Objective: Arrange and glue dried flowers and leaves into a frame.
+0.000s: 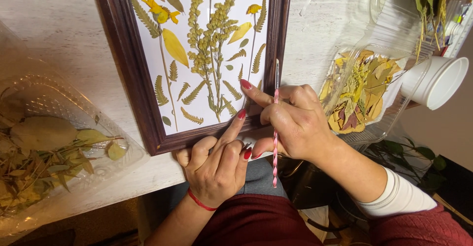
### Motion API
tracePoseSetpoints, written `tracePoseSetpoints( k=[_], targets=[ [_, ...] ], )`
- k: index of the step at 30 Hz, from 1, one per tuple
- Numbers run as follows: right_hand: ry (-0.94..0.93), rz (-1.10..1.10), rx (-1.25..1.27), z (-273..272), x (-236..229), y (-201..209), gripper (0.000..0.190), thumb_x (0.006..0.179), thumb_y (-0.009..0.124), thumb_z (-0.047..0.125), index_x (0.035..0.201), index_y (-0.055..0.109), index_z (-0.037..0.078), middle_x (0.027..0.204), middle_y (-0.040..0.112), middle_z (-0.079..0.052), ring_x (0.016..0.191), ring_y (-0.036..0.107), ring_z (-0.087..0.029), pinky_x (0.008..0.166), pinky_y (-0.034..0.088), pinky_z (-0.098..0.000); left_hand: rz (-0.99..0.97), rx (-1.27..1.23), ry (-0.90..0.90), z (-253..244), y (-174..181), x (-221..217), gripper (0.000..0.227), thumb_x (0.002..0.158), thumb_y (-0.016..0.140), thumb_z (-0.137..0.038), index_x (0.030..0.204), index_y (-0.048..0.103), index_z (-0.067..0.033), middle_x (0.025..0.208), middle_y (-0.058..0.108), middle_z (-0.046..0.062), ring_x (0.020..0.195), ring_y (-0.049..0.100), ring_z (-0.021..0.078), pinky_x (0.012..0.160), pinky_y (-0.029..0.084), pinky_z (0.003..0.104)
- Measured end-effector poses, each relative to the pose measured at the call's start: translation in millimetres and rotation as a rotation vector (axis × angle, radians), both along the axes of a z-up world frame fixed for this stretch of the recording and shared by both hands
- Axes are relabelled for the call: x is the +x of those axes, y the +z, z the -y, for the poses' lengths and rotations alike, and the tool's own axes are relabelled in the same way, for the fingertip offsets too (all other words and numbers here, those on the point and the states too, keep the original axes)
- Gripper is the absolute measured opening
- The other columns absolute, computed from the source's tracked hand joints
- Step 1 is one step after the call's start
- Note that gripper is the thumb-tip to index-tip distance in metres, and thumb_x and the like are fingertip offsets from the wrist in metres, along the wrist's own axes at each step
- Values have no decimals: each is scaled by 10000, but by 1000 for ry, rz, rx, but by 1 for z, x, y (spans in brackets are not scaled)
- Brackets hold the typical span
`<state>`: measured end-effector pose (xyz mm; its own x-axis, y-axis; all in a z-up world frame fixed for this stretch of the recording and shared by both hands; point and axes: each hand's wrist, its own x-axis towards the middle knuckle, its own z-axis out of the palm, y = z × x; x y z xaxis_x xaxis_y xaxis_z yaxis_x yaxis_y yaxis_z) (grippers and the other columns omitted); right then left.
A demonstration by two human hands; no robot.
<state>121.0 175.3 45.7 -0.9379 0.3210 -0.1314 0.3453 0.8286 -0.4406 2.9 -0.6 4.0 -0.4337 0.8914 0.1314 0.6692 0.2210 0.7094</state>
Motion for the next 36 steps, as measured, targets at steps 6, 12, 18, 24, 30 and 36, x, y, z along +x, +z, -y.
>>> tracePoseSetpoints(
  k=[6, 12, 18, 24, 30, 36],
  targets=[
    [-17, -1, -12, -1, 1, 0, 634, 868, 521, 735, 829, 564, 103, 1383, 693, -57, 861, 497, -279, 788, 412, -382, -2, -8, -2, 0, 1, -1, 201, 982, 656, -267, 810, 588, -190, 1301, 742, -75, 926, 489, 131, 877, 289, 328],
    [-83, -77, -112, -1, 1, -1, 634, 935, 496, 709, 931, 588, 82, 1367, 700, -117, 927, 525, -264, 883, 454, -365, 2, -15, -15, 1, 0, -1, 213, 977, 669, -272, 802, 573, -196, 1314, 734, -75, 929, 480, 135, 888, 281, 338],
    [-103, -116, -153, -4, 4, -3, 601, 997, 473, 656, 971, 584, 65, 1344, 715, -144, 966, 538, -280, 930, 476, -358, 0, -20, -19, 1, 1, -2, 226, 980, 673, -292, 805, 562, -202, 1313, 732, -78, 940, 476, 138, 892, 274, 340],
    [-84, -190, -120, -8, 11, -6, 575, 1050, 468, 614, 970, 592, 58, 1241, 752, -148, 918, 556, -258, 851, 504, -349, -33, -3, -6, 1, -2, -1, 230, 989, 680, -269, 802, 562, -203, 1304, 747, -83, 933, 466, 127, 897, 276, 326],
    [-152, -210, -52, -13, 1, 3, 355, 956, 793, 310, 892, 546, 62, 1119, 761, -172, 811, 588, -236, 746, 479, -354, -24, -1, -5, 1, 0, -2, 211, 977, 670, -259, 800, 573, -199, 1300, 745, -77, 931, 476, 130, 883, 277, 318],
    [-211, -302, 61, -11, 7, 6, 445, 860, 811, -48, 772, 407, 116, 934, 780, -104, 749, 618, -188, 686, 492, -299, 21, 58, -13, 4, -3, -4, 230, 996, 637, -302, 814, 583, -171, 1286, 747, -39, 928, 488, 149, 886, 284, 325]
  ],
)
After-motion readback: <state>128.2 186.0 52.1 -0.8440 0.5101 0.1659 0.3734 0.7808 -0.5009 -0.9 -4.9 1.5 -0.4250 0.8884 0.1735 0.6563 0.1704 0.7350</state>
